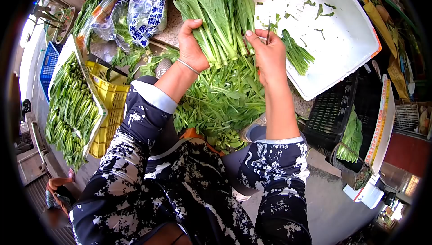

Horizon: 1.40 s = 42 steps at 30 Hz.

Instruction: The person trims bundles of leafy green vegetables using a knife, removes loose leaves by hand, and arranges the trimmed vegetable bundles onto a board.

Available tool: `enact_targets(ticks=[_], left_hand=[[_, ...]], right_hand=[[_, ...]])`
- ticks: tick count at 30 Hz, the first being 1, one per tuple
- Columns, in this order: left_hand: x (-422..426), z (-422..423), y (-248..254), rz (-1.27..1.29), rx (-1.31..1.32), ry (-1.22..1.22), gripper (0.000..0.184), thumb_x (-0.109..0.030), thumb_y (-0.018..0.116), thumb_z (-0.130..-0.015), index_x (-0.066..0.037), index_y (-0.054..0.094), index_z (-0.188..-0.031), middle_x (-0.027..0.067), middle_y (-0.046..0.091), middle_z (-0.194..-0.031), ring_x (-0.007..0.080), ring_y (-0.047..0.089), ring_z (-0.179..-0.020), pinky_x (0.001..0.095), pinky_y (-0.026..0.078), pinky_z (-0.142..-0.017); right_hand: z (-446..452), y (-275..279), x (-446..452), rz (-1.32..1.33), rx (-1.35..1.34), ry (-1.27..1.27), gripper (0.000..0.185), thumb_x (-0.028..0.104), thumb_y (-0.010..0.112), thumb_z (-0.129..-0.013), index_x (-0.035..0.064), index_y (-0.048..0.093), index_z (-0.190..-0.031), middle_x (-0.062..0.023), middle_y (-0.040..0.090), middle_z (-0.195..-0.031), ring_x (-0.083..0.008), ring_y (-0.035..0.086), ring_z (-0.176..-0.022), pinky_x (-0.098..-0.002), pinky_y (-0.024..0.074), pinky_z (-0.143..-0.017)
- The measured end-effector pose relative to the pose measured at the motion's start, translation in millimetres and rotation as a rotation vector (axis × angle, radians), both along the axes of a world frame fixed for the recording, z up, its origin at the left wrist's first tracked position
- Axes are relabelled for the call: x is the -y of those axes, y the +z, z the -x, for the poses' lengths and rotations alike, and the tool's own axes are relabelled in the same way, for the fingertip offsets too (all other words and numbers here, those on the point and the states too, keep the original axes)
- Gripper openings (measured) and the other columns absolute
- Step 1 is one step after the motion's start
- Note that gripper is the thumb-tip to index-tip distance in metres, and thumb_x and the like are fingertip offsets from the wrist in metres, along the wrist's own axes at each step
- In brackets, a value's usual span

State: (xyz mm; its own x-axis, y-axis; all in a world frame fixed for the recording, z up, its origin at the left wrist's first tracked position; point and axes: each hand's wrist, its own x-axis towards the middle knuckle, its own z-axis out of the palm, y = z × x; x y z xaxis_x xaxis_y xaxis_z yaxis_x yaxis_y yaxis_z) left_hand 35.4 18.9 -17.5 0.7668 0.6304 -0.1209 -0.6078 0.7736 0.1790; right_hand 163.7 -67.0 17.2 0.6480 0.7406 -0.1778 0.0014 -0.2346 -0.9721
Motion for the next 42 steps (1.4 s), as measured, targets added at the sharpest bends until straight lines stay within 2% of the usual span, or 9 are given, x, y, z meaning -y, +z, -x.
enact_targets(ticks=[8, 10, 14, 16, 24, 29, 33, 35, 42], left_hand=[[-3.7, 1.3, -5.3, 0.016, 0.018, -0.042, 0.051, -0.030, 0.049, -0.069, 0.004, 0.050, -0.108, 0.0200, 0.058, -0.102, 0.0331, 0.058, -0.089, 0.0455, 0.046, -0.084], [-3.6, 2.2, -3.9, 0.003, 0.020, -0.039, 0.052, -0.030, 0.049, -0.069, 0.004, 0.049, -0.109, 0.0203, 0.058, -0.102, 0.0333, 0.058, -0.090, 0.0455, 0.046, -0.086], [1.4, 3.5, 7.2, -0.051, 0.060, -0.008, 0.055, -0.027, 0.048, -0.069, 0.005, 0.046, -0.114, 0.0211, 0.056, -0.106, 0.0337, 0.057, -0.094, 0.0450, 0.044, -0.090], [-0.8, -0.3, 2.3, -0.024, 0.047, 0.023, 0.056, -0.026, 0.047, -0.069, 0.005, 0.044, -0.116, 0.0211, 0.055, -0.108, 0.0338, 0.056, -0.096, 0.0449, 0.043, -0.091], [-3.8, -1.2, -10.1, -0.018, 0.058, -0.058, 0.050, -0.027, 0.048, -0.070, 0.004, 0.048, -0.110, 0.0194, 0.057, -0.105, 0.0327, 0.057, -0.094, 0.0459, 0.044, -0.088], [-1.1, -2.3, -6.7, 0.022, 0.042, 0.022, 0.046, -0.026, 0.050, -0.071, 0.005, 0.051, -0.104, 0.0185, 0.059, -0.099, 0.0318, 0.059, -0.089, 0.0462, 0.045, -0.086], [-2.8, -2.6, -10.6, -0.012, 0.056, 0.019, 0.042, -0.023, 0.052, -0.073, 0.006, 0.051, -0.104, 0.0187, 0.059, -0.099, 0.0311, 0.059, -0.089, 0.0448, 0.046, -0.086], [-4.9, -6.2, -15.8, -0.125, 0.005, 0.001, 0.058, -0.024, 0.052, -0.074, 0.008, 0.039, -0.121, 0.0269, 0.050, -0.114, 0.0358, 0.051, -0.106, 0.0445, 0.038, -0.097], [-2.6, -6.3, -11.5, -0.192, -0.011, -0.019, 0.052, -0.015, 0.053, -0.077, 0.009, 0.038, -0.120, 0.0270, 0.049, -0.115, 0.0352, 0.052, -0.105, 0.0442, 0.039, -0.096]], right_hand=[[-8.9, -10.4, -2.2, 0.074, 0.054, 0.179, 0.024, 0.020, 0.070, -0.075, -0.0006, 0.060, -0.081, -0.0018, 0.056, -0.068, -0.0076, 0.047, -0.060, -0.0216, 0.0392, -0.055], [-7.5, -10.6, -3.8, 0.026, 0.449, 0.075, 0.024, 0.020, 0.071, -0.074, -0.0003, 0.060, -0.081, -0.0005, 0.055, -0.066, -0.0064, 0.045, -0.057, -0.0207, 0.0393, -0.052], [2.6, 15.0, 5.0, -0.099, 0.416, 0.151, 0.021, 0.016, 0.071, -0.072, 0.0012, 0.060, -0.082, 0.0001, 0.054, -0.067, -0.0057, 0.045, -0.059, -0.0190, 0.0398, -0.054], [5.8, 18.1, 10.5, -0.004, 0.510, 0.448, 0.020, 0.010, 0.070, -0.070, 0.0026, 0.059, -0.085, 0.0008, 0.055, -0.070, -0.0059, 0.046, -0.061, -0.0189, 0.0407, -0.056], [2.8, 9.7, 11.9, -0.003, 0.525, 0.419, 0.023, 0.007, 0.069, -0.070, 0.0006, 0.059, -0.090, -0.0014, 0.058, -0.072, -0.0066, 0.050, -0.064, -0.0209, 0.0438, -0.060], [-10.2, -0.9, 9.5, -0.009, 0.308, 0.195, 0.020, 0.007, 0.068, -0.073, -0.0032, 0.062, -0.089, -0.0039, 0.062, -0.074, -0.0072, 0.054, -0.063, -0.0207, 0.0445, -0.061], [-9.1, 3.8, 10.6, -0.042, 0.219, 0.165, 0.020, 0.007, 0.068, -0.073, -0.0042, 0.062, -0.089, -0.0038, 0.062, -0.075, -0.0071, 0.054, -0.063, -0.0203, 0.0446, -0.061], [-3.5, 5.3, 10.9, -0.101, 0.241, 0.204, 0.019, 0.007, 0.067, -0.074, -0.0045, 0.062, -0.089, -0.0037, 0.062, -0.076, -0.0067, 0.054, -0.064, -0.0197, 0.0450, -0.061], [18.0, 5.4, 9.4, -0.178, 0.197, 0.211, 0.019, 0.003, 0.068, -0.073, -0.0040, 0.062, -0.090, -0.0027, 0.062, -0.075, -0.0051, 0.054, -0.063, -0.0183, 0.0452, -0.061]])
